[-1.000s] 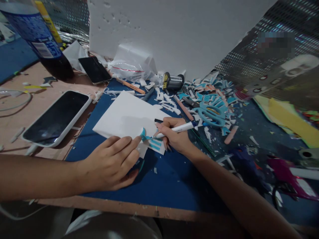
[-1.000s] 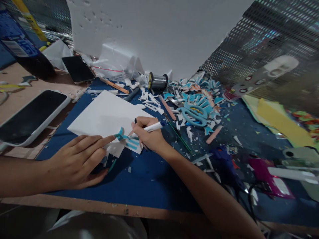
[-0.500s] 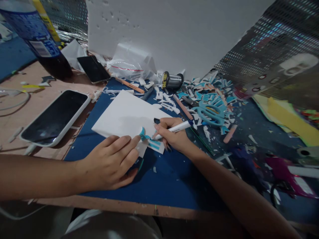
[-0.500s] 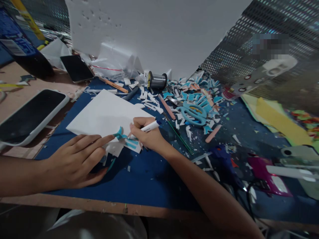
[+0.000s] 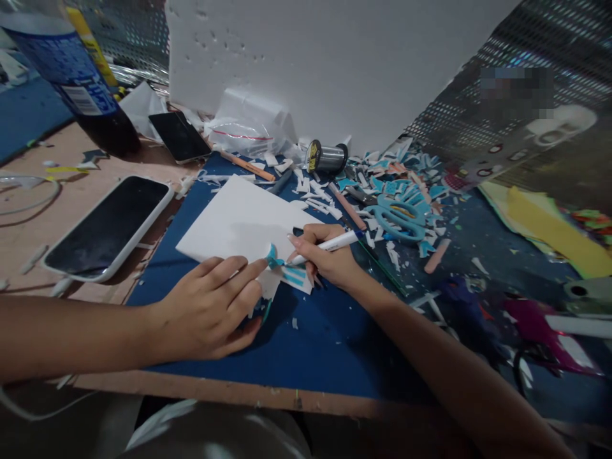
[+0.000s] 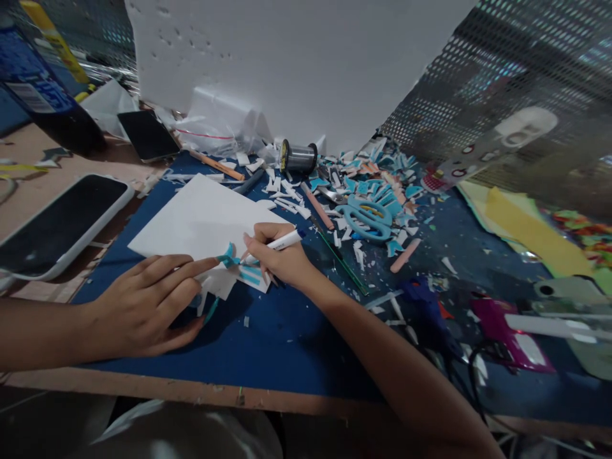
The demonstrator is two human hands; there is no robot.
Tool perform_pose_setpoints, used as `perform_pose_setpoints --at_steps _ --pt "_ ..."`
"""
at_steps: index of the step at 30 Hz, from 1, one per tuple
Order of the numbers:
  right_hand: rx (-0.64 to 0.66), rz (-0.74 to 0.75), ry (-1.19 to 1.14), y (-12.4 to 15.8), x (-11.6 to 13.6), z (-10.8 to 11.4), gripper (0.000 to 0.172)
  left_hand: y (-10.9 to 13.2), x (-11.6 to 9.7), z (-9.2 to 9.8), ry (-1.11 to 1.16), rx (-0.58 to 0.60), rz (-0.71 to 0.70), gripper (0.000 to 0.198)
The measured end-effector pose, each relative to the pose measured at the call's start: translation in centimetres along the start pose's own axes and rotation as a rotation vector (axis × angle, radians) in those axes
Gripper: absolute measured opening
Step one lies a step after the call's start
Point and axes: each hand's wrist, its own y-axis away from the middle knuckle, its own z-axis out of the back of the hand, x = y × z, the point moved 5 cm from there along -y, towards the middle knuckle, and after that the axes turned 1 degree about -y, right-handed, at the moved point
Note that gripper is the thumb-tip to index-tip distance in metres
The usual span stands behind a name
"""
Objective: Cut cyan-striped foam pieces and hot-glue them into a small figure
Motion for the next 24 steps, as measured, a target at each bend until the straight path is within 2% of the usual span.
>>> perform_pose_setpoints --at_steps 6,10,12,14,16,18,24 --pt "-0.215 0.019 -0.219 -0.2 -0.1 0.8 0.041 -0.1 0.2 0.5 -0.029 -0.043 -0.033 0.022" --pt "-0.313 0.05 -0.25 0.1 0.6 1.7 0.025 -0.7 1.2 0.6 -0.025 -0.032 -0.025 0.023" --pt "-0.274 0.052 -0.287 0.7 1.0 1.7 0.027 -0.9 1.7 0.2 0.0 0.001 0.014 0.024" --pt "-0.165 0.035 -0.343 1.5 1.4 1.0 0.039 -1.0 2.1 -0.3 0.033 0.021 0.056 0.024" --pt "-0.101 0.03 -0.374 2.6 1.9 0.3 0.035 -1.0 2.1 -0.7 0.06 0.038 0.065 0.024" --pt "-0.092 0.04 -0.348 3.5 2.4 -0.3 0.026 -0.9 2.0 -0.9 0.068 0.051 0.053 0.025" --pt "-0.134 0.001 -0.293 4.3 2.6 -1.3 0.034 -1.0 1.9 -0.8 0.067 0.074 0.048 0.028"
